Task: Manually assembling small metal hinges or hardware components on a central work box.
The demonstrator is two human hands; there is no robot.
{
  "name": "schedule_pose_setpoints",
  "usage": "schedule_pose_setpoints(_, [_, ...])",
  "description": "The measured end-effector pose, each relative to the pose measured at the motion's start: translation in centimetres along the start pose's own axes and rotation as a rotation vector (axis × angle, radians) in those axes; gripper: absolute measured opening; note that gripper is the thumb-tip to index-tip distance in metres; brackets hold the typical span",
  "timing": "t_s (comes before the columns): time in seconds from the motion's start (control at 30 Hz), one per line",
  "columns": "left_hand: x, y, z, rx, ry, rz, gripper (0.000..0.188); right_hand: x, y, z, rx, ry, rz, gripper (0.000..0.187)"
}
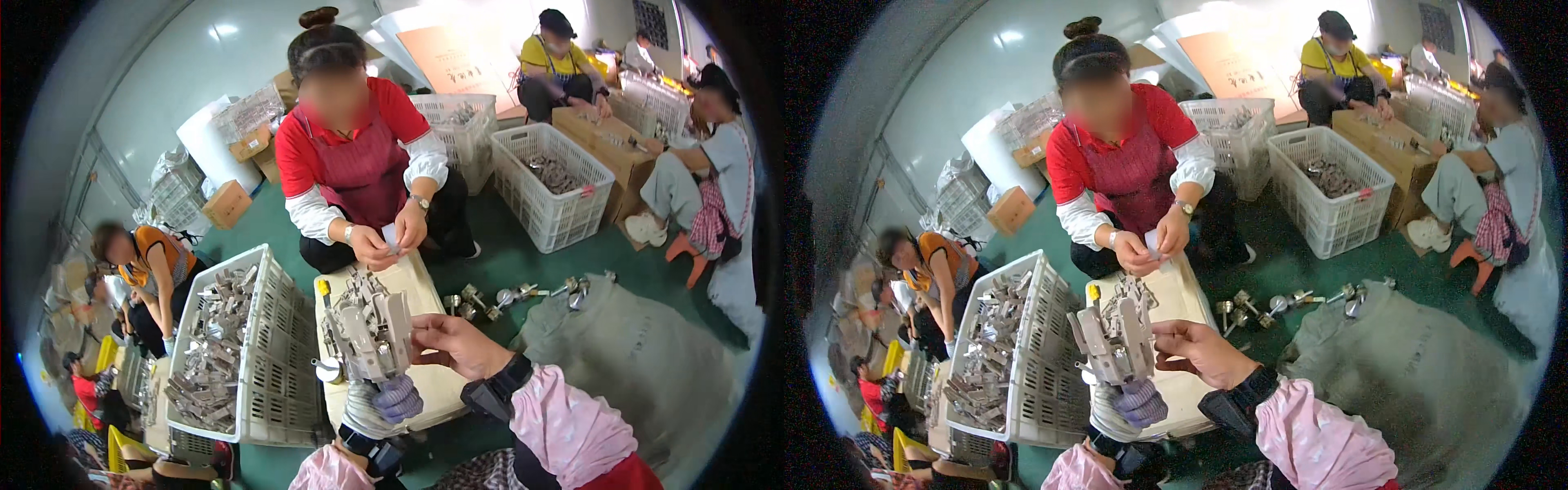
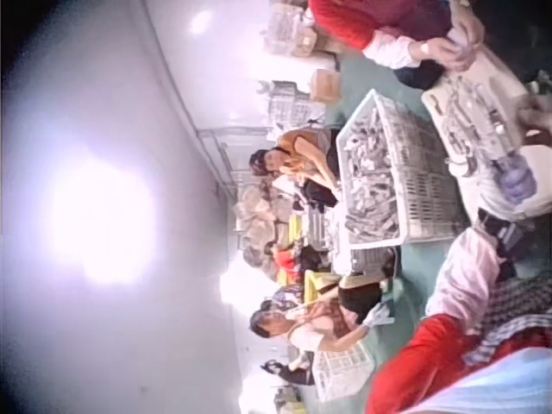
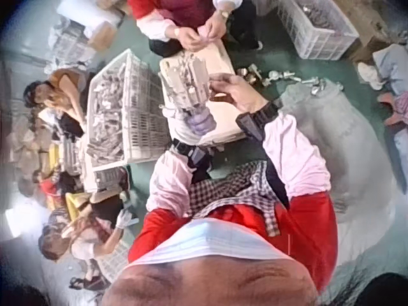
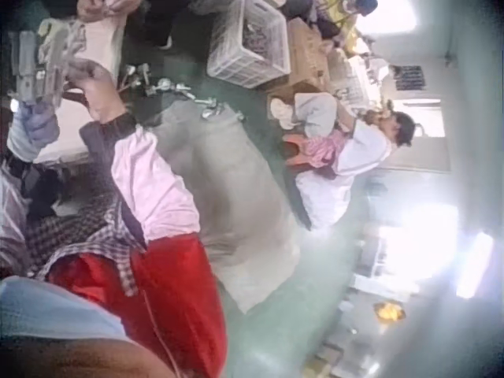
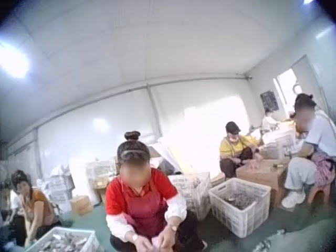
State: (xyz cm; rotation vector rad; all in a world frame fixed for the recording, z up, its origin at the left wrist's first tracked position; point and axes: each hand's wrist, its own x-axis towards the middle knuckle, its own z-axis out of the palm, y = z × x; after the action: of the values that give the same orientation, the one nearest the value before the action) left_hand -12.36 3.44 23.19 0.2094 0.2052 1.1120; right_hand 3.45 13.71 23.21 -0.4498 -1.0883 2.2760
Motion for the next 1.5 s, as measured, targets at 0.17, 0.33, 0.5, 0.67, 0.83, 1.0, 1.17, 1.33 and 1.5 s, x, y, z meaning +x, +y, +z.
schedule_pose_setpoints(0.17, [0.4,-0.1,-0.8,0.075,-0.017,0.039,0.044,0.8,0.8,-0.3,0.052,0.087,0.016,0.018])
schedule_pose_setpoints(0.33, [0.7,-0.6,-0.5,0.056,0.076,0.200,0.053,0.6,0.5,-0.4,0.047,0.127,-0.076,0.011])
schedule_pose_setpoints(0.5, [0.8,-0.2,-0.2,0.119,0.142,0.246,0.074,0.4,0.3,-0.4,-0.101,0.159,-0.203,0.009])
schedule_pose_setpoints(0.67, [0.9,-0.3,-0.6,0.120,0.255,0.353,0.075,-0.5,-1.2,0.1,-0.343,0.259,-0.306,0.010])
schedule_pose_setpoints(0.83, [0.7,-1.6,0.9,0.117,0.270,0.359,0.070,-0.5,-1.4,-0.5,-0.436,0.279,-0.325,0.012])
schedule_pose_setpoints(1.0, [0.1,-2.9,1.3,0.051,0.170,0.402,0.043,0.4,-0.2,-0.1,-0.523,0.270,-0.275,0.014])
schedule_pose_setpoints(1.17, [-0.2,-3.1,0.7,-0.056,-0.004,0.373,0.047,0.8,0.6,0.8,-0.413,0.209,-0.276,0.013])
schedule_pose_setpoints(1.33, [-0.6,-3.3,1.1,-0.049,0.014,0.376,0.046,1.3,1.4,1.1,-0.362,0.137,-0.237,0.013])
schedule_pose_setpoints(1.5, [-0.7,-3.5,0.0,-0.058,-0.171,0.298,0.025,1.7,2.9,2.0,-0.171,0.127,-0.164,0.016])
